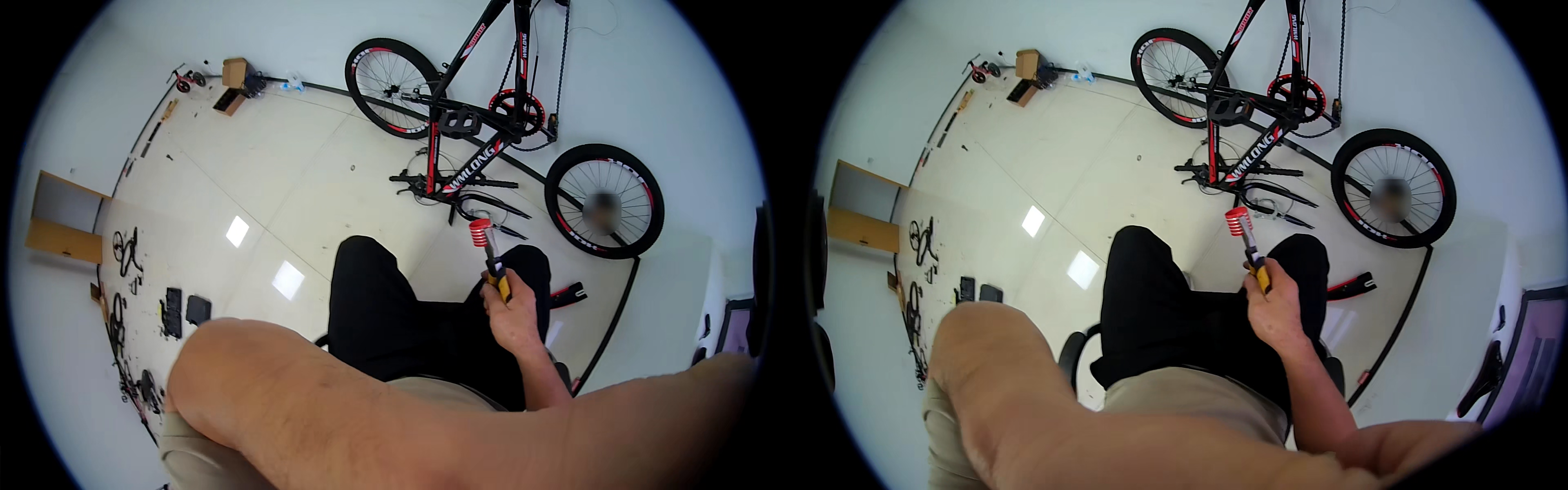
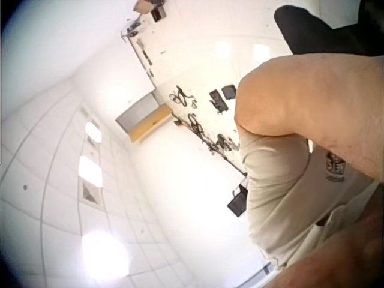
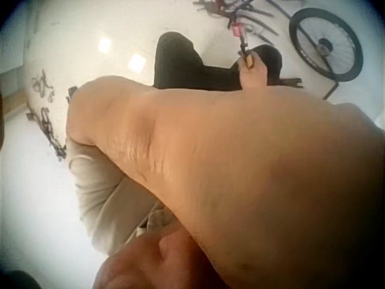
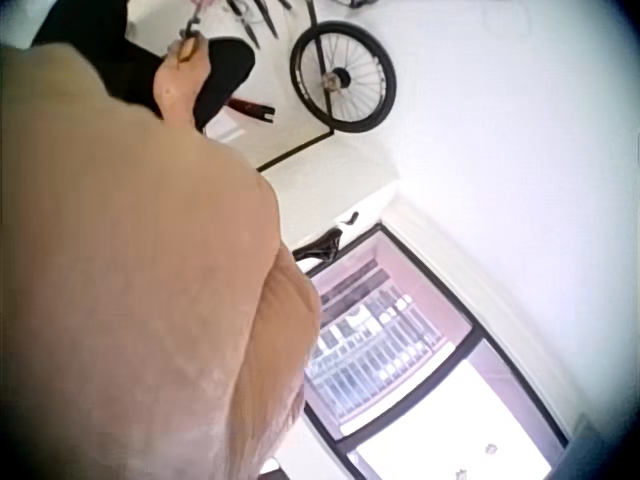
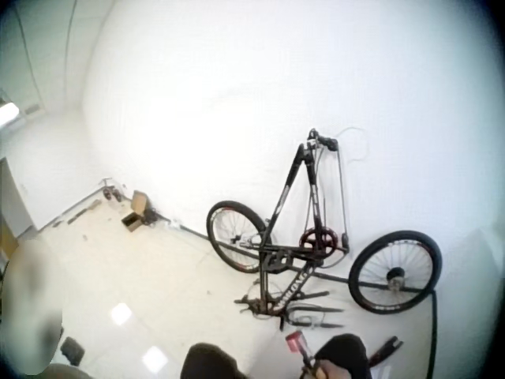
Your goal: The person uses pliers to remove a small metal pin from a bicycle pedal. They then pick up a red cylindrical part and repeatedly use the pliers to adjust or remove a small component from it. The bicycle remains upside down on the floor throughout the process.
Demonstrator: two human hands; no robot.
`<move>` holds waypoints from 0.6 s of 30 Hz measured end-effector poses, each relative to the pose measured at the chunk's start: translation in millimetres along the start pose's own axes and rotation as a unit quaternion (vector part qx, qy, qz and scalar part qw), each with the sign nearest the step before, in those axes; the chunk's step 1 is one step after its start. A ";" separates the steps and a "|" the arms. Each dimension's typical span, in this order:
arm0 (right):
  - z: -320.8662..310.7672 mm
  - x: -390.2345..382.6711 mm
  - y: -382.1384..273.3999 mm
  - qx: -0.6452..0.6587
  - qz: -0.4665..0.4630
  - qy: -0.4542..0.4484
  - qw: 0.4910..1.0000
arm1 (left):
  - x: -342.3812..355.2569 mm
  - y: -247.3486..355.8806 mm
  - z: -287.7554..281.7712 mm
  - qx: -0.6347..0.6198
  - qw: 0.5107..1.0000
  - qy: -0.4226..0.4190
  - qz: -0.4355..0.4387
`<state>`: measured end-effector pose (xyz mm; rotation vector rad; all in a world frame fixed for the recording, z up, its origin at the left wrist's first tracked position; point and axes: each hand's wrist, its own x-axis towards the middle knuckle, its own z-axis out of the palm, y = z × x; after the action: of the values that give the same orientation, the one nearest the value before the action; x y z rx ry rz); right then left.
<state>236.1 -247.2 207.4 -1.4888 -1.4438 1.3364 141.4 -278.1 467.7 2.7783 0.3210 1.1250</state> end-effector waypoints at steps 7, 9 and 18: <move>-1.6 -1.9 0.9 0.002 0.004 -0.006 1.000 | -3.2 -1.0 2.8 -0.013 1.000 0.004 -0.003; -1.7 -0.3 -0.5 0.013 0.001 0.000 1.000 | -5.4 -3.4 2.4 -0.015 1.000 0.008 -0.002; -3.3 -1.0 -1.0 0.024 0.061 -0.019 0.998 | -14.4 -6.9 -8.3 -0.007 1.000 0.017 -0.014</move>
<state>239.0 -247.3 209.3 -1.5487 -1.3533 1.4694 124.5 -274.6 462.6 2.7377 0.3526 1.1640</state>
